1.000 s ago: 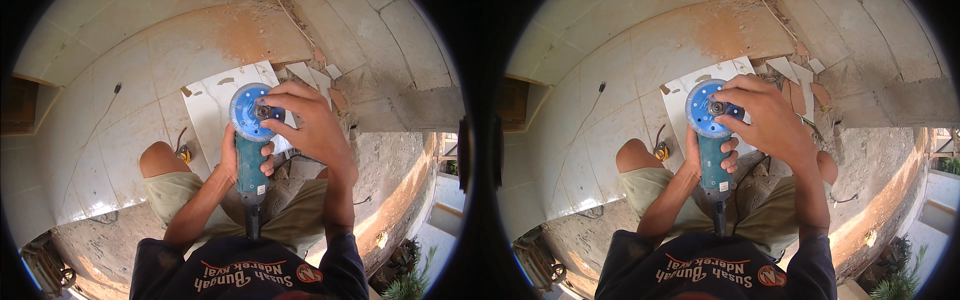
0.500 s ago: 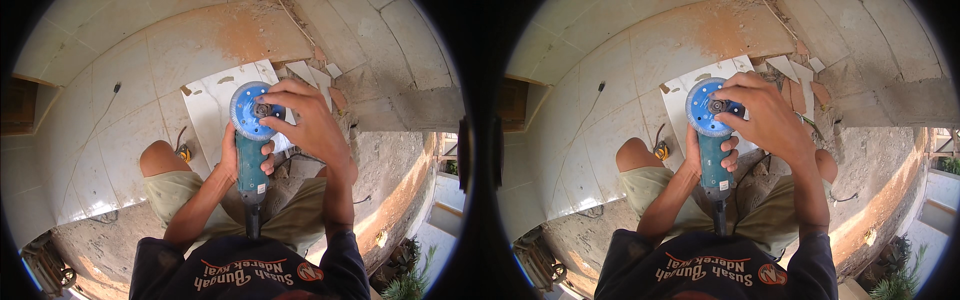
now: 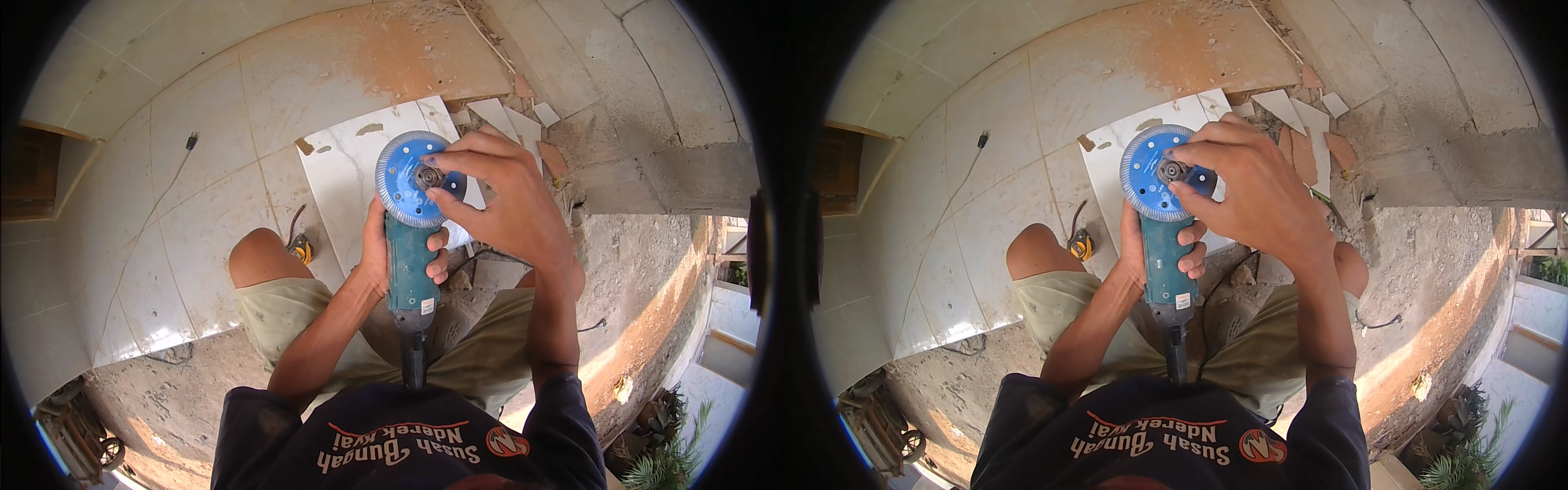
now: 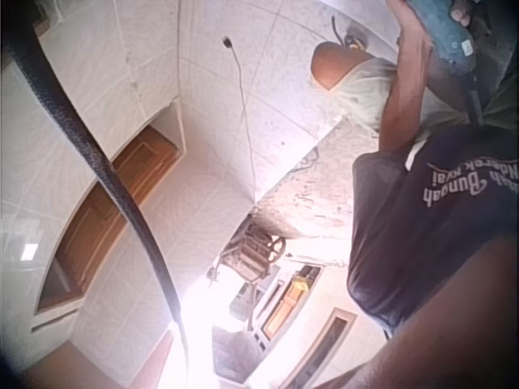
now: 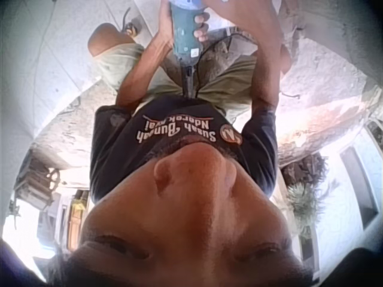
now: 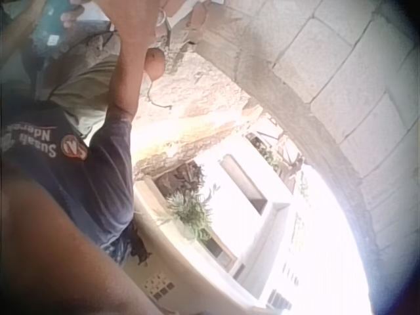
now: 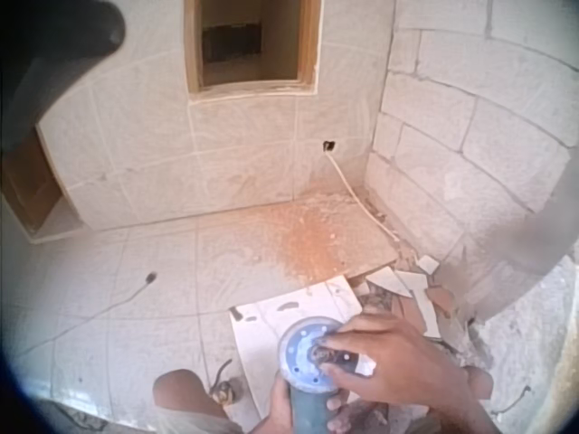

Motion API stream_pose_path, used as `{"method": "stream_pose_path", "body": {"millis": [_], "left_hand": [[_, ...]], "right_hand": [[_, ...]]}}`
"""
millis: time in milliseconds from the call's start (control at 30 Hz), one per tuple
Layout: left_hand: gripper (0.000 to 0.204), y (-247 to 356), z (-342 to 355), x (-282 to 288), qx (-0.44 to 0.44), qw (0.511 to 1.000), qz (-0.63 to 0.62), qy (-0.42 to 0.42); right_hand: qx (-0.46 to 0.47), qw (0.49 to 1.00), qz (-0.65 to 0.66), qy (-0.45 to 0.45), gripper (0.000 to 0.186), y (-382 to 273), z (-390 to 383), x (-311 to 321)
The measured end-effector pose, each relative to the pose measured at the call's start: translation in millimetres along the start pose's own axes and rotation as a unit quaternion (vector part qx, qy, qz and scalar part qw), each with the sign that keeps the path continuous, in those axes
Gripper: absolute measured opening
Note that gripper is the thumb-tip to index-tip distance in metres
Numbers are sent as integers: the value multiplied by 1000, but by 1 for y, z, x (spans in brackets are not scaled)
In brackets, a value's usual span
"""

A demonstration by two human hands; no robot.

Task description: The person sits on the floor and uses an angle grinder to cut a white ceramic tile. They adjust the tool, plug it into a wall socket, and then proceed to cut the tile along a marked line. After cutting, they unplug the tool and inspect the cut tile.

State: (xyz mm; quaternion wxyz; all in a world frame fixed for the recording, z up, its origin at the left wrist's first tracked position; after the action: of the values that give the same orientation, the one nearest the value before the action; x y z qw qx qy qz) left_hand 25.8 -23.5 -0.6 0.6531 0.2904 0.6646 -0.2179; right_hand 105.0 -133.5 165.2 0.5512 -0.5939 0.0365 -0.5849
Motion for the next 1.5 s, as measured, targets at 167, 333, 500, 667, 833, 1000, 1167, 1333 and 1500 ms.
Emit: {"method": "stream_pose_path", "body": {"millis": [167, 333, 500, 667, 833, 1000, 1167, 1333, 1500], "left_hand": [[87, 1, 1, -1, -3, 1000, -4, 0], [86, 1, 0, -3, -2, 1000, -8, -1], [84, 2, 0, -3, -3, 1000, -1, -4], [85, 1, 0, -2, -3, 1000, -7, -1], [90, 1, 0, 1, -8, 1000, 6, -9], [84, 2, 0, -5, 0, 1000, 1, 5], [84, 1, 0, -4, -1, 1000, -2, 10], [84, 2, -1, -4, -5, 1000, 14, 5], [85, 2, 0, -4, -6, 1000, 4, 0]], "right_hand": [[15, 1000, -21, 10, 29, -2, 1, -1], [16, 999, -49, 11, 31, -1, 0, 0], [61, 996, -58, 13, 34, -7, 0, -1], [26, 998, -59, 1, 33, -2, -1, -3], [53, 996, -58, 33, 33, -13, 2, 0], [48, 996, -74, 2, 35, -5, -2, -1], [20, 995, -92, 14, 32, -10, -1, 2], [76, 991, -110, -18, 36, -6, -4, -2], [30, 991, -130, 9, 39, -10, -2, 2]]}}
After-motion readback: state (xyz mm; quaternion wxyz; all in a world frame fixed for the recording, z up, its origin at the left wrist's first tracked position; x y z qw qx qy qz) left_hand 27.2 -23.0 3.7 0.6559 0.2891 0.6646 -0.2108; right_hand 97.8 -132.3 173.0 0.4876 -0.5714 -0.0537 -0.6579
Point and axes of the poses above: each hand's wrist, its own z-axis towards the middle knuckle, its own x-axis out of the back of the hand, y = z × x, the point moved 4 cm from there along z, towards the middle knuckle, and after that the axes turned 11 degrees about z, right-handed, at the moved point
